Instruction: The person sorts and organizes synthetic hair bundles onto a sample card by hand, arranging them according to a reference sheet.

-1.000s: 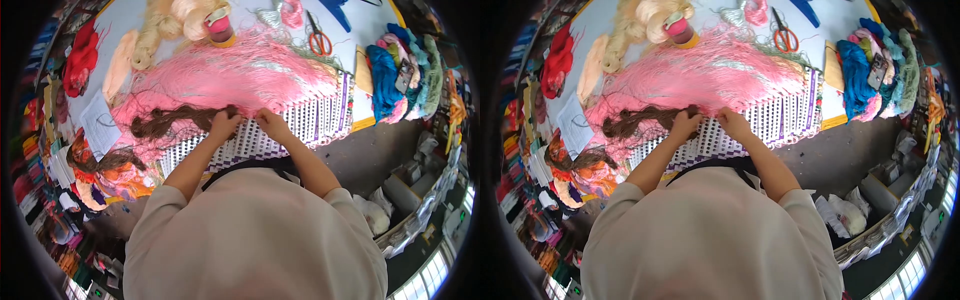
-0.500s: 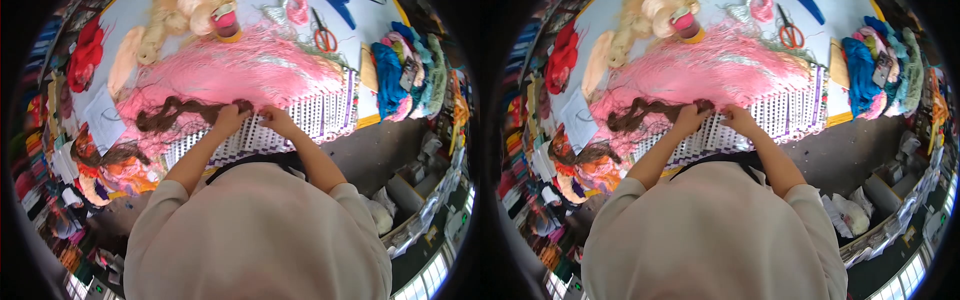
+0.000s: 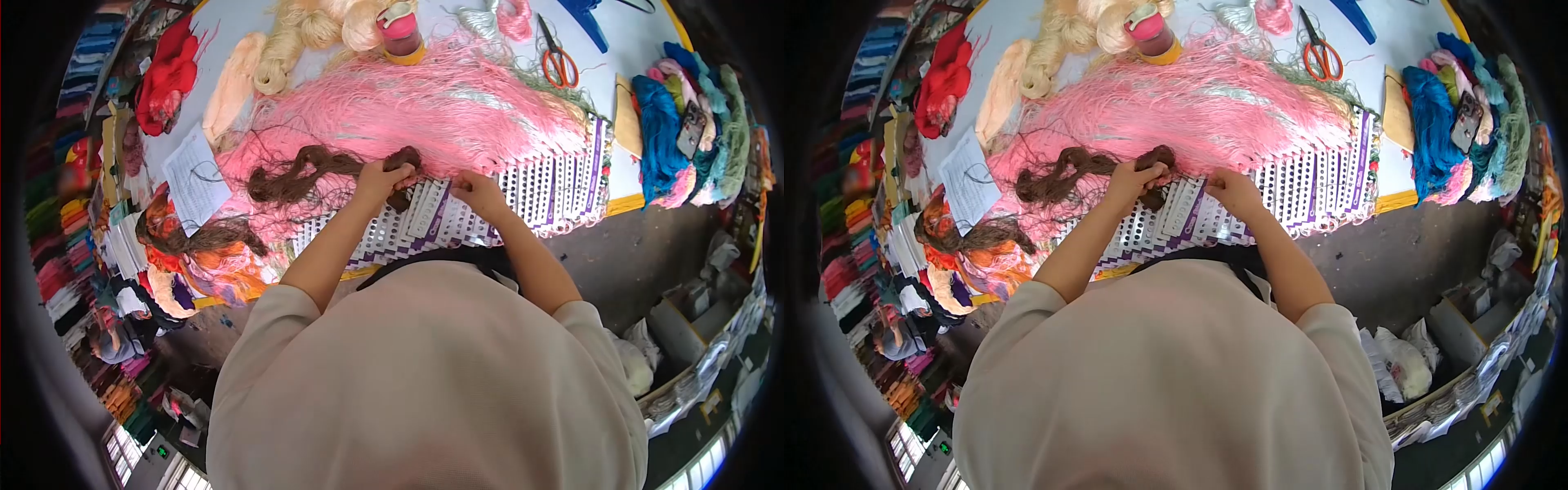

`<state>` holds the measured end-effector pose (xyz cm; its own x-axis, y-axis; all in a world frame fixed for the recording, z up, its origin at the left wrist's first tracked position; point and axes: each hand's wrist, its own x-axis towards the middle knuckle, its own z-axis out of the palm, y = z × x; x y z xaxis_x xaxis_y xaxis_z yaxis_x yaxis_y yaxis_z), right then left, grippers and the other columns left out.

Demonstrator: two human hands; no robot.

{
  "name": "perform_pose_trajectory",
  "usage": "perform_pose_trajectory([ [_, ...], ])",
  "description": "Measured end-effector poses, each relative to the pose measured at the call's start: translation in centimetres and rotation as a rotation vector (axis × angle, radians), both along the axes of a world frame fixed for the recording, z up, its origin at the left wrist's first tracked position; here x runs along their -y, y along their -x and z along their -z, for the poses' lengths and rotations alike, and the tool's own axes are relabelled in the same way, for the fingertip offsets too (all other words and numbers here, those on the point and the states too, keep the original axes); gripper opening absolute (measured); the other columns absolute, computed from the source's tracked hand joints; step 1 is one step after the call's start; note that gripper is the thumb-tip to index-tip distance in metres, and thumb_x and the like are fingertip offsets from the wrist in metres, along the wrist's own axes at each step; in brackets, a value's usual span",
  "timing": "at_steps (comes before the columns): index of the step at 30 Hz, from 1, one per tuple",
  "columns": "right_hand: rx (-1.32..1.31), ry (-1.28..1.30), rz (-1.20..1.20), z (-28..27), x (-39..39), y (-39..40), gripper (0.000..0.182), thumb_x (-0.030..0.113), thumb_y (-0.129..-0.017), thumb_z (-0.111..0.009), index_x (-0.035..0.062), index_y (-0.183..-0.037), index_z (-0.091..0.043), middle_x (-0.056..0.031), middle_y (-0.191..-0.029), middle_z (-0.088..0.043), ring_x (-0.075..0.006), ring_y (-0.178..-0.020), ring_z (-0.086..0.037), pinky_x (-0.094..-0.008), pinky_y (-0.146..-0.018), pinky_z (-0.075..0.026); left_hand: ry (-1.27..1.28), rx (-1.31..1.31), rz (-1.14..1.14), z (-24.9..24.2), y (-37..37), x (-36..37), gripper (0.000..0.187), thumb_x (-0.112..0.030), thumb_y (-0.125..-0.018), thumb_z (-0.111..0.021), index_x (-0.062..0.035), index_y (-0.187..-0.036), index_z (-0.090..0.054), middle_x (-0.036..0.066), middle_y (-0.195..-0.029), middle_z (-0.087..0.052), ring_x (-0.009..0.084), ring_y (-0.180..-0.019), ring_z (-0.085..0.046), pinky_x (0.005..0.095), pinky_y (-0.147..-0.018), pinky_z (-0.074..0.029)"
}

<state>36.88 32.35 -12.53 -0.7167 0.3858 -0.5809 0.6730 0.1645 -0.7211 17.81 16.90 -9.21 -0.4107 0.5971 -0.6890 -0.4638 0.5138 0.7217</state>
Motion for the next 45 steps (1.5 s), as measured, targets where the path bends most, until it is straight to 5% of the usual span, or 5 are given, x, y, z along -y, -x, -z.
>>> perform_pose_trajectory([
  [13,0.044,-0.010,-0.032,1.2,0.1,0.5,0.021,0.025,-0.078,-0.072,0.0090,-0.090,-0.065,-0.0061,-0.080,-0.067,-0.0214,-0.075,-0.065,-0.0351,-0.068,-0.050,-0.329,0.705,-0.482,-3.4,6.4,2.6,0.020,0.002,-0.087,-0.057,-0.0026,-0.107,-0.058,0.002,-0.081,-0.057,0.0041,-0.053,-0.041,0.0173,-0.041,-0.027],
  [25,0.002,-0.022,-0.080,2.9,-1.3,1.0,0.022,0.020,-0.079,-0.069,0.0111,-0.099,-0.066,-0.0056,-0.090,-0.068,-0.0206,-0.076,-0.065,-0.0334,-0.067,-0.051,0.360,-1.034,-0.238,-16.4,23.7,10.6,0.020,-0.017,-0.087,-0.059,-0.0014,-0.097,-0.067,0.003,-0.077,-0.065,0.0071,-0.051,-0.048,0.0211,-0.043,-0.033],
  [32,-0.392,0.336,0.744,-1.6,-5.2,3.7,0.043,0.006,-0.084,-0.061,0.0022,-0.126,-0.050,-0.0081,-0.100,-0.061,-0.0142,-0.079,-0.059,-0.0278,-0.067,-0.051,-0.269,0.316,-0.227,-12.7,12.0,5.4,0.024,-0.024,-0.095,-0.053,-0.0014,-0.091,-0.061,0.008,-0.079,-0.068,0.0051,-0.046,-0.044,0.0180,-0.036,-0.026],
  [35,-0.380,0.402,0.599,-7.9,-3.3,4.1,0.016,0.007,-0.086,-0.062,0.0054,-0.102,-0.059,-0.0009,-0.081,-0.056,-0.0107,-0.072,-0.055,-0.0251,-0.064,-0.048,-0.452,0.281,-0.088,-11.8,3.3,0.1,0.040,-0.026,-0.098,-0.050,0.0070,-0.122,-0.054,0.015,-0.113,-0.063,0.0202,-0.102,-0.059,0.0354,-0.094,-0.045],
  [45,-0.533,0.576,0.454,-17.4,1.6,2.6,0.007,0.011,-0.087,-0.068,0.0060,-0.092,-0.066,0.0046,-0.077,-0.061,-0.0035,-0.066,-0.049,-0.0198,-0.060,-0.040,-0.622,0.364,-0.058,-15.0,-4.1,-3.4,0.041,-0.026,-0.100,-0.046,0.0058,-0.126,-0.052,0.011,-0.120,-0.060,0.0187,-0.110,-0.057,0.0341,-0.099,-0.043],
])
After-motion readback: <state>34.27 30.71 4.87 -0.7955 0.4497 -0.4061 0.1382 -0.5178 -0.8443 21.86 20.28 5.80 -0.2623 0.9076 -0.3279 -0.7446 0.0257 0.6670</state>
